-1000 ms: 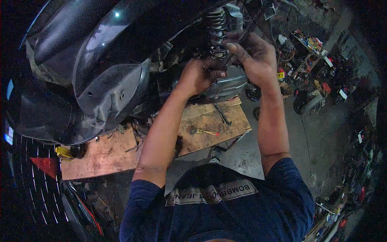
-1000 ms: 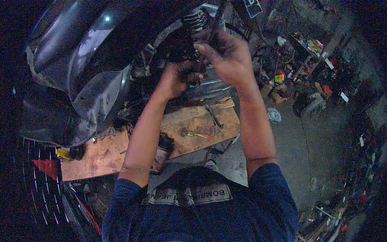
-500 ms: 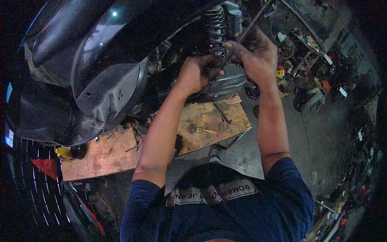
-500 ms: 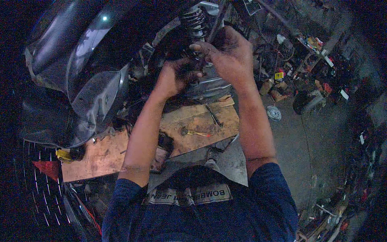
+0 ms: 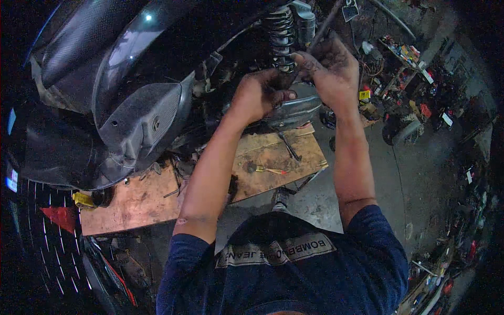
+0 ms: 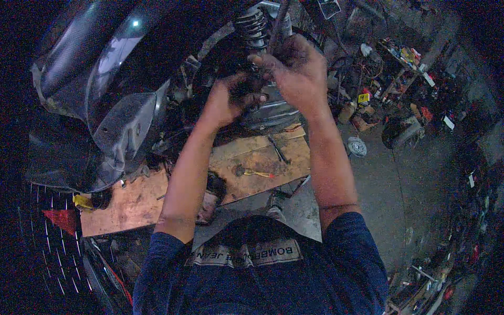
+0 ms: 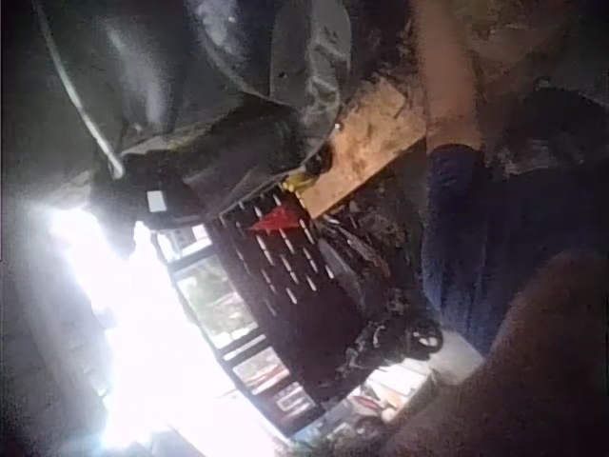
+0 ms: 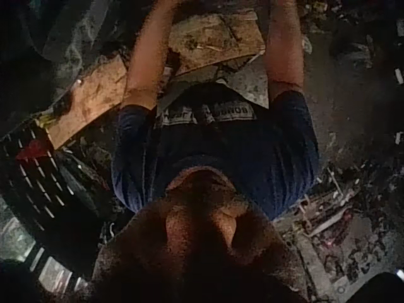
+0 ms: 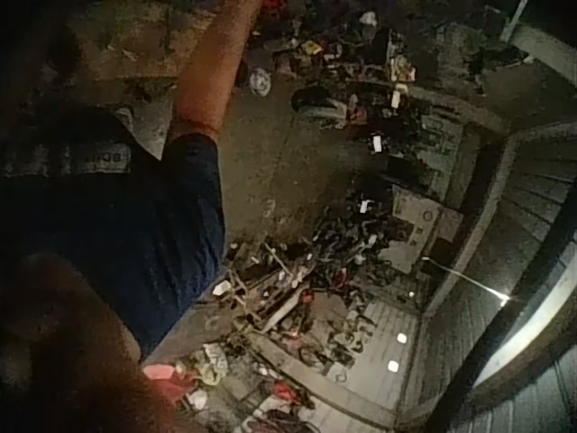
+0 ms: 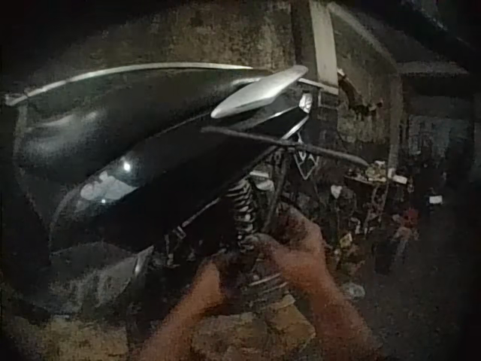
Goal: The person works on the rear section of a motorcycle, using a wrench to tighten a bolt on the suspension assembly. They then use a screwdriver to adjust a plastic body panel near the engine casing. The person also uses a brush to clean a small metal part on the workbench.
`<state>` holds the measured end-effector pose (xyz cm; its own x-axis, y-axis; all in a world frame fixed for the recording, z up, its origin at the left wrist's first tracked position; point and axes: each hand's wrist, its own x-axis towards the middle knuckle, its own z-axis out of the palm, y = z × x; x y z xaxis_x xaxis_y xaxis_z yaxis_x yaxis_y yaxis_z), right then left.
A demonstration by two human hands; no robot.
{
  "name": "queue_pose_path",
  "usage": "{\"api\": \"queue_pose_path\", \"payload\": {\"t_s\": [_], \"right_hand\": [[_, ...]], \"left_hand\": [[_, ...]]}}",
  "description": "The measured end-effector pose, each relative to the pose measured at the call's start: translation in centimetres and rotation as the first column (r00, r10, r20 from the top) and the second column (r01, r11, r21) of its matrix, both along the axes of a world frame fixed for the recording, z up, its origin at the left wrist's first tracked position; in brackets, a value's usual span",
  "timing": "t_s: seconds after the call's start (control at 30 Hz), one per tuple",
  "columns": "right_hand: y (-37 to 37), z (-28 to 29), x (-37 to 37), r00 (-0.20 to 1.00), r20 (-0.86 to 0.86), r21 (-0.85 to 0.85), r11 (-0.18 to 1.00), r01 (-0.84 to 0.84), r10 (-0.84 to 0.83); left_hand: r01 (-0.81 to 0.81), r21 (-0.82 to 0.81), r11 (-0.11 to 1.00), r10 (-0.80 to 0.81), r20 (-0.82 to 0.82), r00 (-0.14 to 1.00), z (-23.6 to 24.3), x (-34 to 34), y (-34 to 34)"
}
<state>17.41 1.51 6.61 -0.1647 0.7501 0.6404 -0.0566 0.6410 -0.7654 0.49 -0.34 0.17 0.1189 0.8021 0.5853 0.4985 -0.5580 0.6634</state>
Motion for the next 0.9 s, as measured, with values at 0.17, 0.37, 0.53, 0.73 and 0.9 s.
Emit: {"api": "queue_pose_path", "payload": {"t_s": [0.17, 0.37, 0.53, 0.73, 0.9], "right_hand": [[-0.1, 0.0, 0.2, 0.995, -0.032, 0.019, 0.996, -0.091, 0.092], [0.9, -0.5, 0.8, 0.989, 0.075, 0.079, 0.988, -0.136, 0.13], [1.0, -0.6, 0.3, 0.995, 0.1, 0.105, 0.994, 0.014, -0.024], [0.4, -0.1, -0.1, 0.991, 0.126, 0.07, 0.997, 0.044, -0.052], [0.2, -0.2, -0.1, 0.99, 0.114, 0.068, 0.993, -0.095, 0.087]], "left_hand": [[-0.006, -0.037, 0.999, 0.005, -0.036, 0.999, -0.7, -0.3, 0.6], [-0.032, -0.073, 0.997, 0.026, -0.082, 0.996, 0.2, 0.0, -0.3], [-0.012, 0.007, 1.0, 0.013, -0.015, 1.0, -1.0, -0.1, 1.0], [-0.025, 0.03, 0.999, 0.027, -0.071, 0.997, -0.3, 0.1, 0.3], [0.206, -0.064, 0.976, -0.188, 0.221, 0.957, -2.6, -0.7, 2.2]]}}
